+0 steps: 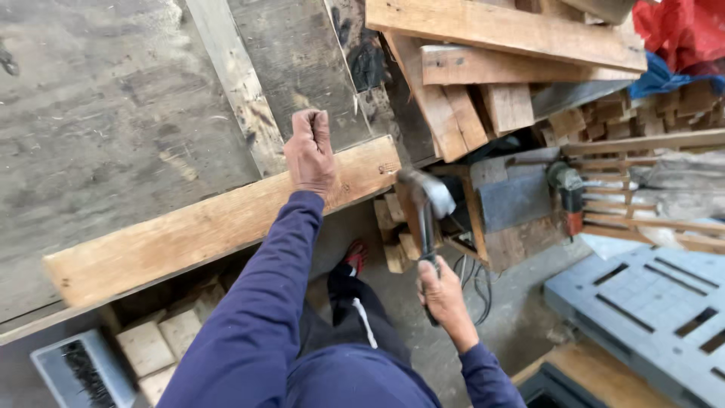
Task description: The person repeatedly picks up wooden planks and smaller blocks, aligns them on a workbench, and hammers nails into the wood using a claw hammer. The person moves finished pieces aside and continues the process with new pieces.
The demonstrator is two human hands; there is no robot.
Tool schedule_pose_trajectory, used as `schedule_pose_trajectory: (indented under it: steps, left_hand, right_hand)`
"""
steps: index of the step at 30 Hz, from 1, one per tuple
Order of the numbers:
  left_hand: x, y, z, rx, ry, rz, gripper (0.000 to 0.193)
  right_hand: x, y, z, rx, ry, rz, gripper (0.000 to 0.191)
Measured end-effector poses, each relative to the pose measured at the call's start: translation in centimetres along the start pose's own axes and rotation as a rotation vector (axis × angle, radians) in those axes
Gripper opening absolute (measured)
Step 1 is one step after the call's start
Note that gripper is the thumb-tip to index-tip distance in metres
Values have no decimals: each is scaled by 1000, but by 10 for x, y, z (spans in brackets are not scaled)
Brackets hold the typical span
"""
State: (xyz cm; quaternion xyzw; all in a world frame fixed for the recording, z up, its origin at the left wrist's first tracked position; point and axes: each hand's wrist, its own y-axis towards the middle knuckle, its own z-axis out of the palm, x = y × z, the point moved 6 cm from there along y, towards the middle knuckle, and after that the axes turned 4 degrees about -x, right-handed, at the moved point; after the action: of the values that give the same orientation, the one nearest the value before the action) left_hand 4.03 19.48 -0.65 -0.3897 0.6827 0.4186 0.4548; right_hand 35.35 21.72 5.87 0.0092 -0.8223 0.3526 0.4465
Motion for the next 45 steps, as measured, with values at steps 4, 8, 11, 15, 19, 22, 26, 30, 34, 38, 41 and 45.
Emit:
schedule_pose_trajectory:
  steps: [4, 8, 11, 15, 19, 22, 26, 30, 34, 38, 41, 45]
  left_hand:
    - [3, 1, 1, -22, 11, -9, 23]
    - [12, -5, 0, -38, -62, -35, 19]
    - [20, -7, 2, -21, -140, -79, 15]
    - [19, -6, 2, -44, -115, -34, 18]
    - [27, 3, 0, -57, -219, -178, 27]
    - [52, 2, -1, -212, -778, -701, 33]
    - [42, -15, 7, -39, -1164, -1050, 36]
    - [25, -44, -3, 20, -1185, -1188, 23]
    - [8, -55, -15, 124, -1146, -1057, 23]
    - [1, -59, -19, 188, -1198, -1004, 15]
    - [1, -62, -18, 245, -1207, -944, 12]
    - [6, -64, -15, 287, -1182, -958, 11]
  right_hand:
    - [-37, -19, -27, -87, 259, -194, 43]
    - [-11, -21, -25, -42, 509, -603, 44]
    - [-15, 8, -1, -15, -60, -347, 35]
    - [-42, 11, -11, 6, -99, 33, 29]
    - [-43, -9, -18, 53, 291, -220, 27]
    - [-49, 2, -4, 86, 374, -324, 28]
    - [-70, 38, 17, 167, 235, -82, 32]
    - [-72, 51, 14, 227, 226, -6, 35]
    - [-70, 40, 4, 196, 161, -67, 36]
    - [-73, 39, 15, 222, 336, -83, 34]
    - [-82, 47, 25, 245, 244, -20, 35]
    - [-88, 54, 27, 219, 155, -3, 36]
